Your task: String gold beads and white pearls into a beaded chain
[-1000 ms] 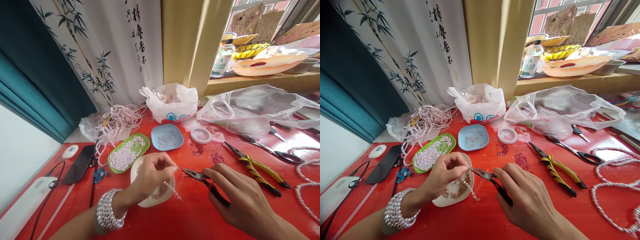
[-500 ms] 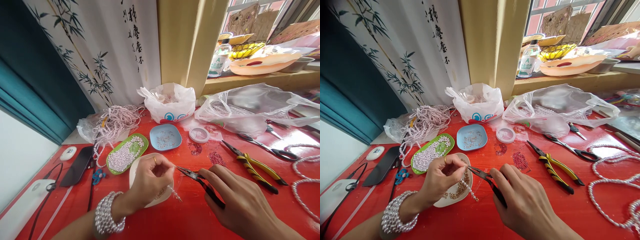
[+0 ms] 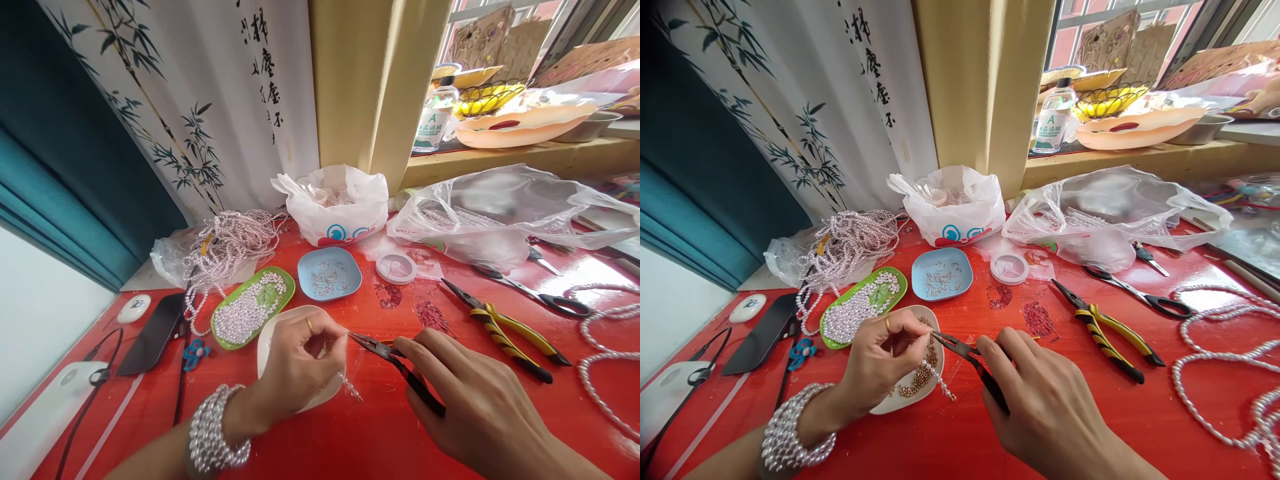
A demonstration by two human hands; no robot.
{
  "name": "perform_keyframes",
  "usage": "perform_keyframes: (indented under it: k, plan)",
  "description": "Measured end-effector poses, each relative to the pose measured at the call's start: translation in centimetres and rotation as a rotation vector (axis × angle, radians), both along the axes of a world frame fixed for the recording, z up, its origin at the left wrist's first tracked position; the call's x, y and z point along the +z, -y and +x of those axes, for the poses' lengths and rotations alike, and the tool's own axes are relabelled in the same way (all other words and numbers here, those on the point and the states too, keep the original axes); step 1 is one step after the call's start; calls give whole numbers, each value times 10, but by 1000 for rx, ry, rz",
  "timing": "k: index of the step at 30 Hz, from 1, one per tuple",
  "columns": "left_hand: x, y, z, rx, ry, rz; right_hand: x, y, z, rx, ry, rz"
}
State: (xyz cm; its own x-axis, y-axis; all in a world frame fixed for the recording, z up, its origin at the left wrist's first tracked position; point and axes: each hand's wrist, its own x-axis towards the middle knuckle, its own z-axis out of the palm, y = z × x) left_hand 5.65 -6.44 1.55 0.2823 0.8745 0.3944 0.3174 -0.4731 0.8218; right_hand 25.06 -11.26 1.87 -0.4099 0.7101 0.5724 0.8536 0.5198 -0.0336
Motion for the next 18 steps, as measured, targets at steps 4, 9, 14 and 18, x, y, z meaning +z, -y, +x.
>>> perform_keyframes:
  k: [4, 9, 14, 18]
  plan:
    - [-2, 1, 0, 1, 0, 68, 0, 0, 1, 0, 3, -1]
    - [-3, 1, 1, -26, 19, 146, 0, 0, 1, 9, 2, -12]
    - [-3, 0, -1, -32, -14, 215, -1, 0, 0, 3, -2, -22]
    - [-4, 0, -2, -38, -31, 276, -1, 0, 1, 3, 5, -20]
